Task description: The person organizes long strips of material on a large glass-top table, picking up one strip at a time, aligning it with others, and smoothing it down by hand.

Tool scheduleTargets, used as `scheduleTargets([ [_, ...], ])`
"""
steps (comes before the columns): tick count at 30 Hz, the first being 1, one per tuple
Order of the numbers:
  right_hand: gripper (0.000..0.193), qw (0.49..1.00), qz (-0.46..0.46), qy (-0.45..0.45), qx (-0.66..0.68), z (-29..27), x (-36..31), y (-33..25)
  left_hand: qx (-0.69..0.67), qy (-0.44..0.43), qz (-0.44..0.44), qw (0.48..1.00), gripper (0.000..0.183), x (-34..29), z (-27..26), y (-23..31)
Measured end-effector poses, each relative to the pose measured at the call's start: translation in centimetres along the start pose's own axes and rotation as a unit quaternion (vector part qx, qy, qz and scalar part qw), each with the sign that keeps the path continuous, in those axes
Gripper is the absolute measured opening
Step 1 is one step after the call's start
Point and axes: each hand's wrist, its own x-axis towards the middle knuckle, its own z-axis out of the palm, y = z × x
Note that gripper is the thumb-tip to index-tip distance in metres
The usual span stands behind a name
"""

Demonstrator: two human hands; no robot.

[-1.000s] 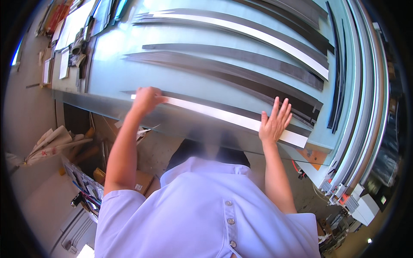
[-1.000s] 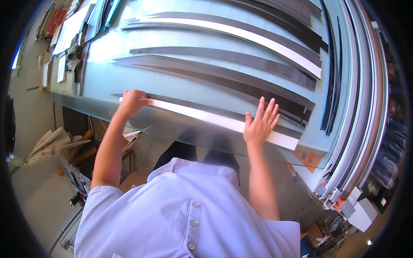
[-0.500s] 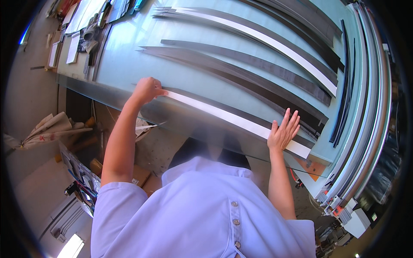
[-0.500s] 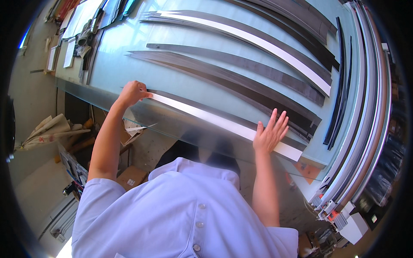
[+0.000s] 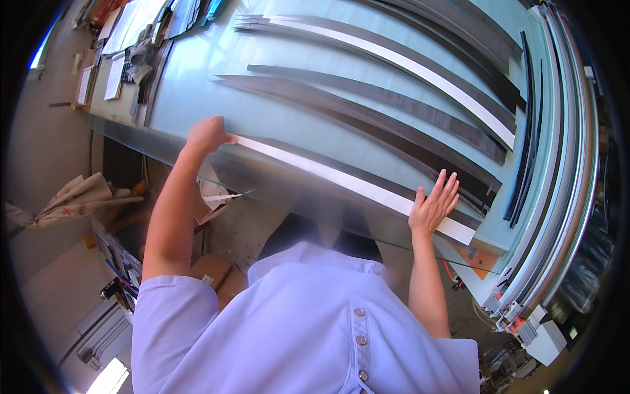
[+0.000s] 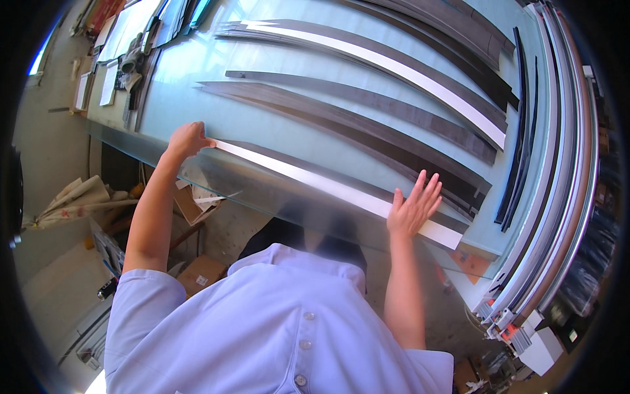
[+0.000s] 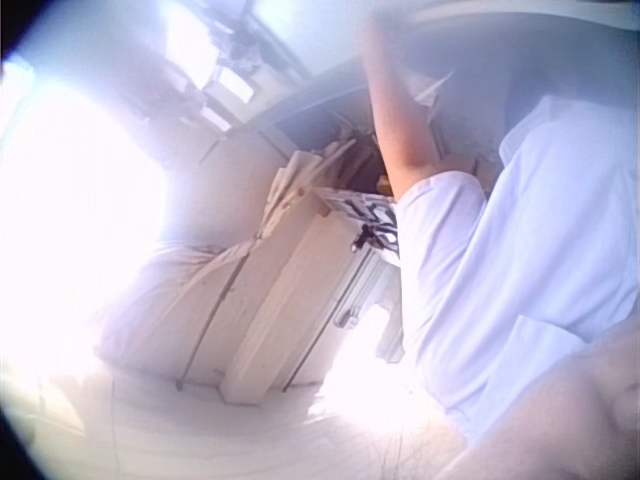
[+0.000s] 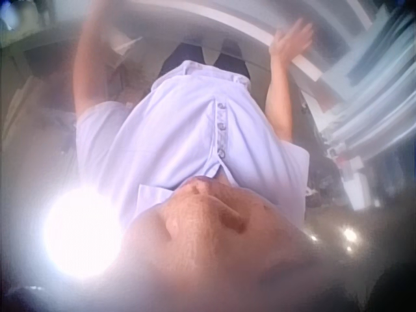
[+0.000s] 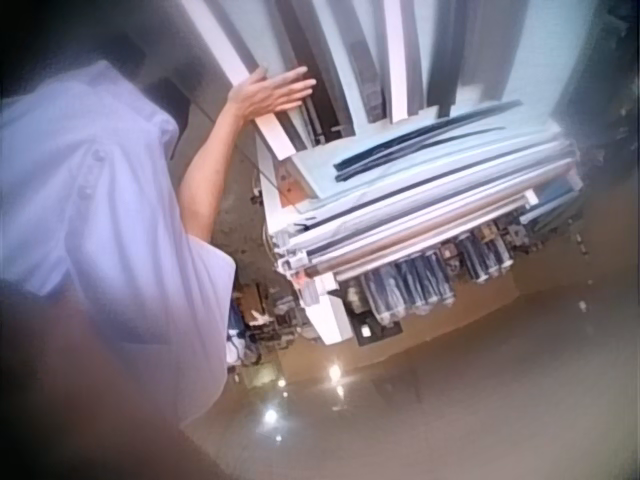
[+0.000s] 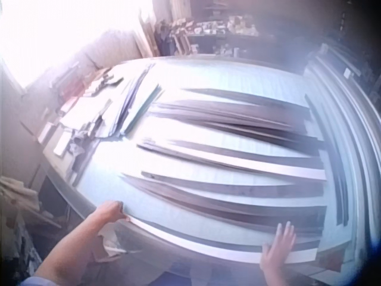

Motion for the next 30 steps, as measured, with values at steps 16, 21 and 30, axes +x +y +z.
scheduleTargets([
  [16, 0.062, 0.981, -0.029, 0.085, 0.169, -2.4, 1.1, -5.5, -0.318, 0.424, 0.041, 0.847, 0.026, -4.3, 4.3, 16.0],
  [21, 0.069, 0.997, -0.026, -0.019, 0.068, 2.1, 1.5, -12.4, -0.218, 0.283, 0.141, 0.923, 0.078, -6.3, 9.3, 29.5],
  [30, 0.075, 0.995, 0.088, 0.018, -0.038, 0.3, -0.1, 4.1, -0.095, 0.322, -0.002, 0.942, 0.080, -0.9, 7.4, 15.7],
])
